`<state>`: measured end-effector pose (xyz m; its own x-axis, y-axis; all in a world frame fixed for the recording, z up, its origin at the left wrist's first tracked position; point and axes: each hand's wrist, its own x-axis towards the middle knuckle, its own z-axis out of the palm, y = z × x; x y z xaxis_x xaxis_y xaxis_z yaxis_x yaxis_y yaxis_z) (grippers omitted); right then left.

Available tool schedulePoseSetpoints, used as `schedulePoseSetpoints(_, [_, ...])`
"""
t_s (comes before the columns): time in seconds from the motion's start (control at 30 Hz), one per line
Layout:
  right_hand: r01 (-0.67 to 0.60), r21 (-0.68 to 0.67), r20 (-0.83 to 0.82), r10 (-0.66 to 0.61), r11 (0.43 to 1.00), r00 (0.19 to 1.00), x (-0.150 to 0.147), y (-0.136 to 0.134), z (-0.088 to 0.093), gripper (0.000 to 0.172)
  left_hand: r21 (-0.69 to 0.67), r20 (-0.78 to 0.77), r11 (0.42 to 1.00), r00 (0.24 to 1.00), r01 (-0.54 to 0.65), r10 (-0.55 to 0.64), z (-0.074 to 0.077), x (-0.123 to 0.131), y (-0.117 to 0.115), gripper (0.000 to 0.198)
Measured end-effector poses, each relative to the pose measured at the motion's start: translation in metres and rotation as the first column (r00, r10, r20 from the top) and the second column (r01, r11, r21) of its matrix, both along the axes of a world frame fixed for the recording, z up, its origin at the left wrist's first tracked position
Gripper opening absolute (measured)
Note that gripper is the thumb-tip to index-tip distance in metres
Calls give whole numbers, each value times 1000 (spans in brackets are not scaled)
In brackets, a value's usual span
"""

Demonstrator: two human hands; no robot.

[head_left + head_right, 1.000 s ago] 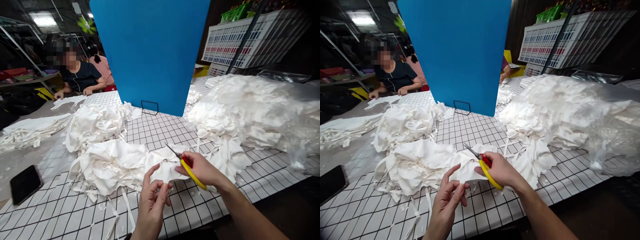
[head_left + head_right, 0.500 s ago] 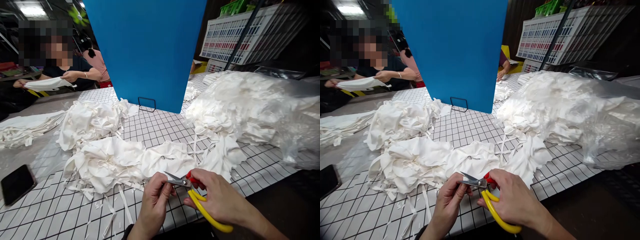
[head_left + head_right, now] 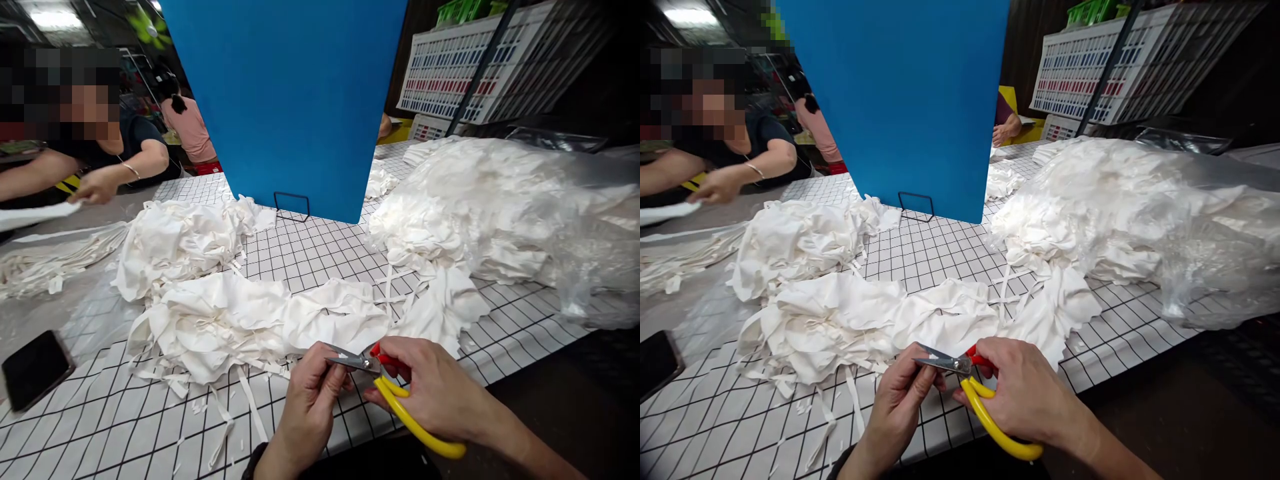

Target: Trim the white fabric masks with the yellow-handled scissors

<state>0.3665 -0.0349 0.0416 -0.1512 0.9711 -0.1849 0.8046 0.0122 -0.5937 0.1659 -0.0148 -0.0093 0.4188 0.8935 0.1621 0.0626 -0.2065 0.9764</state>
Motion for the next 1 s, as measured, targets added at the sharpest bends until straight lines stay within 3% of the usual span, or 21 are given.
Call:
schedulePoseSetpoints(0.57, [-51, 52, -36, 52, 997, 998, -2, 0, -11, 30, -146, 180, 985, 981, 93, -66, -4, -5, 3, 20])
schedulePoseSetpoints(0.7, [-21, -30, -219, 14, 999, 976, 5, 1, -19, 29, -191, 201, 978, 978, 85, -46, -4, -3, 2, 22])
schedulePoseSetpoints(0.8, [57, -165, -468, -129, 985, 874, 16, 5, -28, 30, -132, -6, 986, 994, 106, -108, 5, -10, -2, 24])
schedulePoseSetpoints(0.9, [175, -237, -544, -280, 956, 791, 25, 11, -42, 30, -54, -357, 973, 906, 224, -228, 19, -26, 1, 22])
schedulePoseSetpoints(0.93, [219, -242, -524, -318, 945, 790, 27, 14, -47, 29, -26, -447, 973, 868, 227, -215, 22, -32, 5, 24])
schedulePoseSetpoints(1.0, [297, -227, -465, -371, 927, 804, 26, 18, -56, 27, 89, -572, 986, 818, 144, -68, 25, -40, 23, 29])
